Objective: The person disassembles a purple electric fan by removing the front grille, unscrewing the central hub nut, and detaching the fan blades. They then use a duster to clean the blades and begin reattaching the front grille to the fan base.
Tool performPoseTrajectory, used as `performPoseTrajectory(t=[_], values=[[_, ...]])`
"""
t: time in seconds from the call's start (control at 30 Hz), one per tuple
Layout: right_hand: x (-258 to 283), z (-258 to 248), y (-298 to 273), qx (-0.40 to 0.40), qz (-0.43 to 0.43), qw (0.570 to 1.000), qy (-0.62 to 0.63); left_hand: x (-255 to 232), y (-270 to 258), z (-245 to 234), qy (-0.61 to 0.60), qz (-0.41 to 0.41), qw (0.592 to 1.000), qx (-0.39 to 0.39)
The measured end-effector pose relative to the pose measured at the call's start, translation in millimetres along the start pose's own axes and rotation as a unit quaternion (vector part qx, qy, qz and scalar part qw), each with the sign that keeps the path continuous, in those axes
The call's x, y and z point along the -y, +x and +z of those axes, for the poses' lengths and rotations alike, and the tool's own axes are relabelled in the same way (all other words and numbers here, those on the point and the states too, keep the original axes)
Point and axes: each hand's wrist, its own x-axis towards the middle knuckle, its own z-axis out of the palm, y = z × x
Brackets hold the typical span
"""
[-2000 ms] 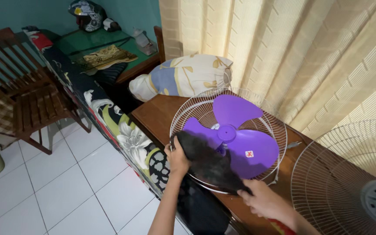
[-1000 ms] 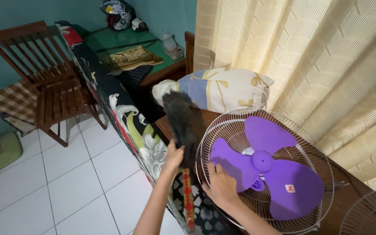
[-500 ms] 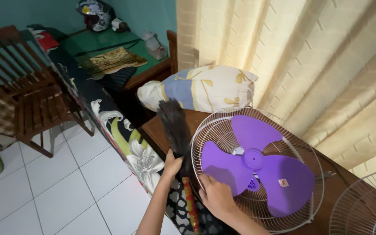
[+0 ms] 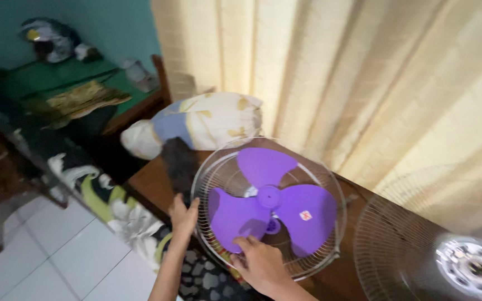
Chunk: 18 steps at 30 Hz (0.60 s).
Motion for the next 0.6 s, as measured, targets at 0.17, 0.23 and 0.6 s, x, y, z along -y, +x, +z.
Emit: performPoseTrajectory(t=[0.17,0.23,0.6], values=[[-37.4,-66.9,-59.2,-0.046,0.114,0.992,0.034,-77.1,-58.6,19.7,-0.059,0.250,0.965,-0.049],[-54.0,-91.7,-85.5,-0.131,0.103,0.986,0.019,-118.0,-93.6,44.8,-0.095,0.346,0.933,0.005],[-188.8,-231.3,-249.4,-0.369,0.235,0.893,-0.108,-226.9,-316.2,186.2,0.133,0.461,0.803,0.352]])
